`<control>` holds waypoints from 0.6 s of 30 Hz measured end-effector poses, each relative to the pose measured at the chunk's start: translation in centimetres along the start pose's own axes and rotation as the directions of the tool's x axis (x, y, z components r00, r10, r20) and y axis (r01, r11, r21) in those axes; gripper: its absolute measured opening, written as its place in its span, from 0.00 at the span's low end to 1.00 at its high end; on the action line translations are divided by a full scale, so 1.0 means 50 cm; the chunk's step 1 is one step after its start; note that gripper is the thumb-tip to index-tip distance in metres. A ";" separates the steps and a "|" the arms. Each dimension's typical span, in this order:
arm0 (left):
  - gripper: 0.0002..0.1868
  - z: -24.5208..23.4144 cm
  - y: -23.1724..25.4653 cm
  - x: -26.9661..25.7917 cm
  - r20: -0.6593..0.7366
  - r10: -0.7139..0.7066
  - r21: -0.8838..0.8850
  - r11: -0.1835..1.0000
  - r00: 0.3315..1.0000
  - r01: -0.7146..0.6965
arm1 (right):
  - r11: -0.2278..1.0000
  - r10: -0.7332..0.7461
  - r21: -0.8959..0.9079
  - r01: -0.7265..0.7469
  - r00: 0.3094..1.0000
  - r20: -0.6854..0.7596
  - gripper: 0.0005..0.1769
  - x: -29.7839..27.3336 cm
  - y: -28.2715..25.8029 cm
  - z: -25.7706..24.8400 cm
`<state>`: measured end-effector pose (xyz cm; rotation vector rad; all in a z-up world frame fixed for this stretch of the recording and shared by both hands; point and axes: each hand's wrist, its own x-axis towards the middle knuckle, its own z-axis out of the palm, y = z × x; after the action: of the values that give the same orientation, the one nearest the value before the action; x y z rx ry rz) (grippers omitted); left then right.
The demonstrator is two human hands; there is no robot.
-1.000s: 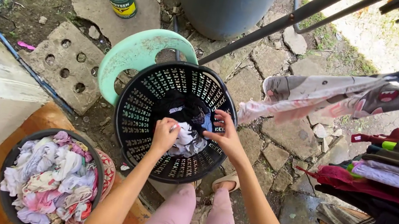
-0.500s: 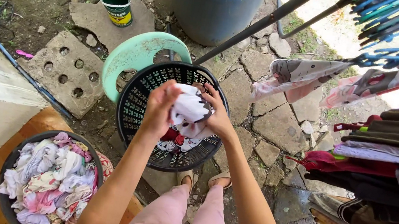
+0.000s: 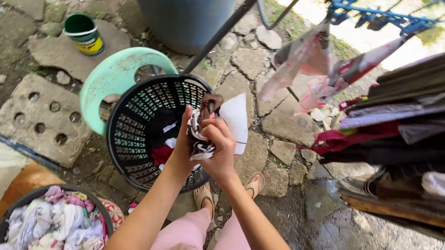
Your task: Hanging laundry on hangers and placing them on a drying rack outdoors.
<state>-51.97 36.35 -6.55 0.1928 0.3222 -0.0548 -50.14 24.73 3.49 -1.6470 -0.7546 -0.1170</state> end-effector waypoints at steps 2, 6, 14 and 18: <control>0.28 0.009 -0.005 0.033 -0.019 -0.050 0.053 0.997 0.999 0.051 | 0.993 0.117 0.019 -0.116 0.992 -0.048 0.21 -0.020 -0.013 -0.037; 0.17 0.056 -0.037 0.078 -0.004 -0.222 0.266 0.940 0.975 0.215 | 0.985 0.175 0.020 -0.174 0.984 -0.035 0.32 -0.062 -0.067 -0.128; 0.20 0.258 -0.297 0.045 0.098 -0.155 0.320 0.940 0.983 0.116 | 0.982 0.117 0.187 0.001 0.778 -0.618 0.47 -0.137 -0.046 -0.263; 0.17 0.367 -0.391 -0.011 0.354 0.282 0.576 0.686 0.892 -0.446 | 0.512 0.698 0.836 0.197 0.472 -0.539 0.31 -0.238 0.026 -0.354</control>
<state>-48.44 13.58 7.18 0.9408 -0.0001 0.2186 -52.88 3.68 0.92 -0.5387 0.3296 -0.2534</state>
